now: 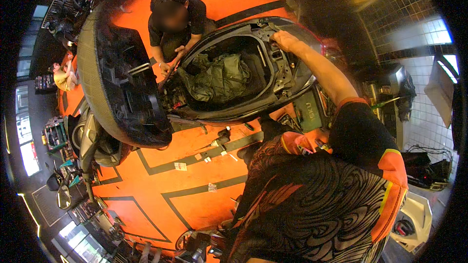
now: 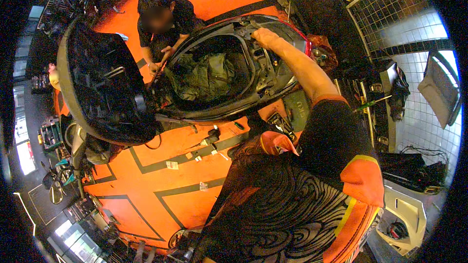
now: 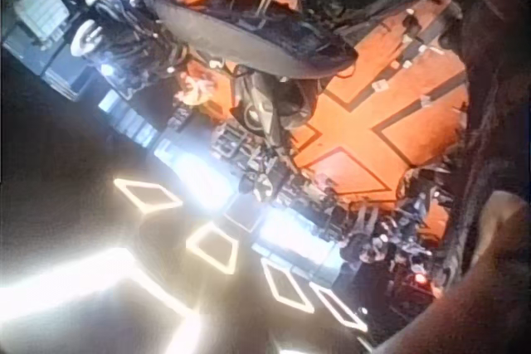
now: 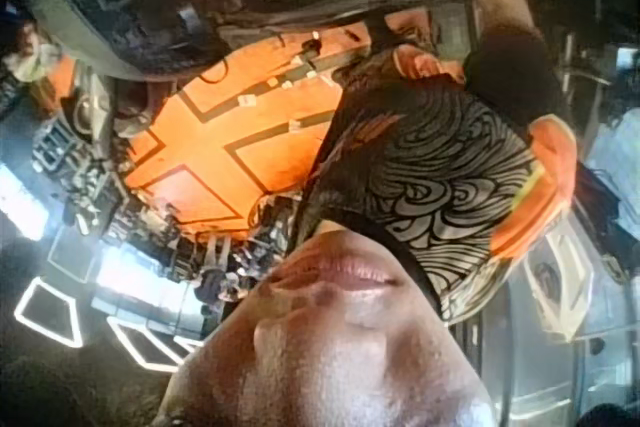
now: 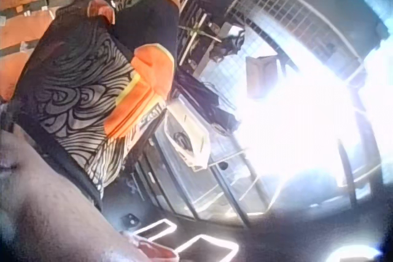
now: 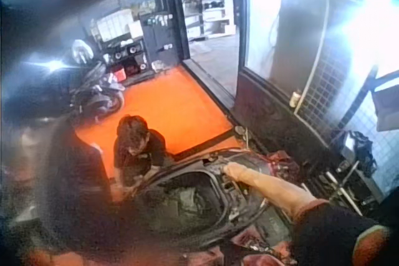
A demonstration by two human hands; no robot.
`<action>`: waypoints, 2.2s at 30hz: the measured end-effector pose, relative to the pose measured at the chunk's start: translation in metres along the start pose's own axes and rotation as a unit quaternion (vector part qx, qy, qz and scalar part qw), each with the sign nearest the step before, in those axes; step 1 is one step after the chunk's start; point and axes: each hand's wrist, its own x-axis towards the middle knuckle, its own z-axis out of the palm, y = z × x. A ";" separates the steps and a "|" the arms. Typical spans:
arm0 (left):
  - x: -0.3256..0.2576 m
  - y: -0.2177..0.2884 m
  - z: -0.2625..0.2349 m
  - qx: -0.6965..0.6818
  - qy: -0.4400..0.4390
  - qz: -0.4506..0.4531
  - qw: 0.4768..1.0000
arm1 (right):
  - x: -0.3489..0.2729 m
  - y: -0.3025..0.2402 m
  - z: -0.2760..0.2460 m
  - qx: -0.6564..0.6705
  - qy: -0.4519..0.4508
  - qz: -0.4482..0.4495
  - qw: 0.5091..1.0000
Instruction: The person works on the rear body panels and internal compartment of a motorcycle using a socket wrench and by hand, removing screws and adjusting the plastic fairings while another person assists.
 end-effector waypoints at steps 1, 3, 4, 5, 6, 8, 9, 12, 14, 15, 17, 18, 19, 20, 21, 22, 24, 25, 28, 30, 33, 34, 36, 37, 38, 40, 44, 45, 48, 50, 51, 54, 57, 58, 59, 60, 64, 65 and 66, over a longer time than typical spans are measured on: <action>-0.001 0.002 0.002 0.000 -0.002 0.002 1.000 | -0.002 -0.001 -0.002 -0.014 -0.003 0.002 1.000; -0.006 0.004 0.007 0.003 -0.010 0.000 1.000 | -0.004 0.008 0.007 0.053 0.061 0.018 0.997; -0.010 0.004 0.009 0.003 -0.014 -0.003 1.000 | -0.010 0.009 0.011 0.111 0.089 0.046 0.989; -0.013 0.008 0.010 0.002 -0.016 0.000 1.000 | -0.013 0.007 0.010 0.171 0.120 0.071 0.975; -0.016 0.009 0.011 0.001 -0.015 -0.001 1.000 | -0.019 0.004 0.007 0.195 0.090 0.076 0.974; -0.019 0.011 0.016 0.003 -0.018 0.000 1.000 | -0.034 -0.004 0.001 0.219 0.094 0.129 0.962; -0.020 0.013 0.018 0.004 -0.020 0.002 1.000 | -0.043 -0.006 0.001 0.230 0.097 0.157 0.955; -0.027 0.018 0.024 0.002 -0.020 0.001 1.000 | -0.076 -0.037 -0.006 0.334 0.034 0.132 0.933; -0.030 0.023 0.030 0.004 -0.024 0.002 1.000 | -0.101 -0.083 -0.018 0.380 -0.029 0.088 0.920; -0.030 0.027 0.032 0.013 -0.027 0.003 1.000 | -0.115 -0.108 -0.013 0.386 -0.043 0.051 0.920; -0.036 0.038 0.039 0.027 -0.030 0.005 0.999 | -0.135 -0.174 -0.017 0.356 -0.155 -0.029 0.921; -0.043 0.054 0.043 0.035 -0.041 0.007 0.999 | -0.147 -0.197 0.012 0.359 -0.138 -0.103 0.918; -0.050 0.070 0.046 0.042 -0.050 0.008 0.998 | -0.157 -0.227 0.028 0.301 -0.164 -0.190 0.920; -0.055 0.080 0.049 0.044 -0.056 0.010 0.997 | -0.159 -0.272 -0.012 0.286 -0.340 -0.149 0.884; -0.061 0.088 0.052 0.036 -0.062 0.020 0.997 | -0.174 -0.288 0.053 0.353 -0.264 -0.235 0.866; -0.065 0.094 0.054 0.029 -0.068 0.028 0.997 | -0.183 -0.310 0.099 0.341 -0.224 -0.331 0.851; -0.075 0.098 0.057 -0.012 -0.060 0.059 0.996 | -0.192 -0.352 0.075 0.289 -0.307 -0.362 0.831; -0.086 0.102 0.062 -0.033 -0.036 0.064 0.997 | -0.197 -0.369 0.088 0.258 -0.321 -0.364 0.835; -0.077 0.073 0.051 -0.086 -0.042 0.048 0.994 | -0.208 -0.385 0.073 0.289 -0.369 -0.301 0.830; -0.081 0.067 0.057 -0.137 -0.020 0.045 0.989 | -0.207 -0.385 0.081 0.303 -0.379 -0.323 0.812; -0.092 0.079 0.074 -0.179 0.000 -0.001 0.984 | -0.208 -0.378 0.071 0.320 -0.369 -0.317 0.813; -0.080 0.067 0.070 -0.201 -0.008 -0.001 0.979 | -0.207 -0.380 0.074 0.301 -0.370 -0.325 0.817; -0.072 0.060 0.069 -0.224 0.002 -0.006 0.974 | -0.204 -0.381 0.083 0.261 -0.372 -0.336 0.825; -0.080 0.073 0.078 -0.226 0.020 -0.014 0.974 | -0.201 -0.372 0.074 0.305 -0.314 -0.371 0.819; -0.087 0.085 0.083 -0.216 0.034 -0.036 0.975 | -0.201 -0.371 0.087 0.291 -0.316 -0.364 0.826; -0.082 0.082 0.083 -0.201 0.022 -0.010 0.979 | -0.201 -0.368 0.110 0.323 -0.282 -0.371 0.824; -0.084 0.088 0.087 -0.169 0.004 0.070 0.983 | -0.191 -0.343 0.084 0.404 -0.257 -0.313 0.820; -0.085 0.089 0.090 -0.182 0.009 0.077 0.980 | -0.187 -0.333 0.079 0.404 -0.263 -0.274 0.832; -0.080 0.083 0.082 -0.217 0.019 0.071 0.973 | -0.157 -0.282 0.020 0.418 -0.306 -0.116 0.848; -0.085 0.089 0.078 -0.230 0.049 0.034 0.971 | -0.144 -0.234 0.015 0.445 -0.151 -0.060 0.881; -0.082 0.088 0.071 -0.217 0.027 0.039 0.975 | -0.134 -0.207 0.017 0.479 -0.116 0.004 0.870; -0.071 0.081 0.069 -0.345 0.029 0.067 0.936 | -0.113 -0.119 0.015 0.356 0.040 0.126 0.925; -0.083 0.103 0.071 -0.332 0.032 0.041 0.942 | -0.111 -0.071 0.009 0.210 0.093 0.125 0.965; -0.070 0.095 0.063 -0.315 -0.010 0.049 0.948 | -0.110 -0.048 0.024 0.162 0.095 0.087 0.978; -0.074 0.100 0.067 -0.336 -0.010 0.065 0.940 | -0.105 -0.032 0.039 0.110 0.100 0.045 0.988; -0.075 0.100 0.067 -0.323 -0.018 0.078 0.943 | -0.106 -0.034 0.031 0.159 0.079 0.072 0.981; -0.074 0.089 0.066 -0.341 -0.022 0.093 0.935 | -0.095 -0.018 0.054 -0.010 0.109 0.013 0.994; -0.078 0.094 0.061 -0.320 -0.061 0.076 0.942 | -0.098 0.001 0.071 -0.075 0.156 -0.053 0.983; -0.075 0.098 0.074 -0.345 0.054 0.004 0.937 | -0.094 -0.001 0.072 -0.091 0.134 -0.084 0.983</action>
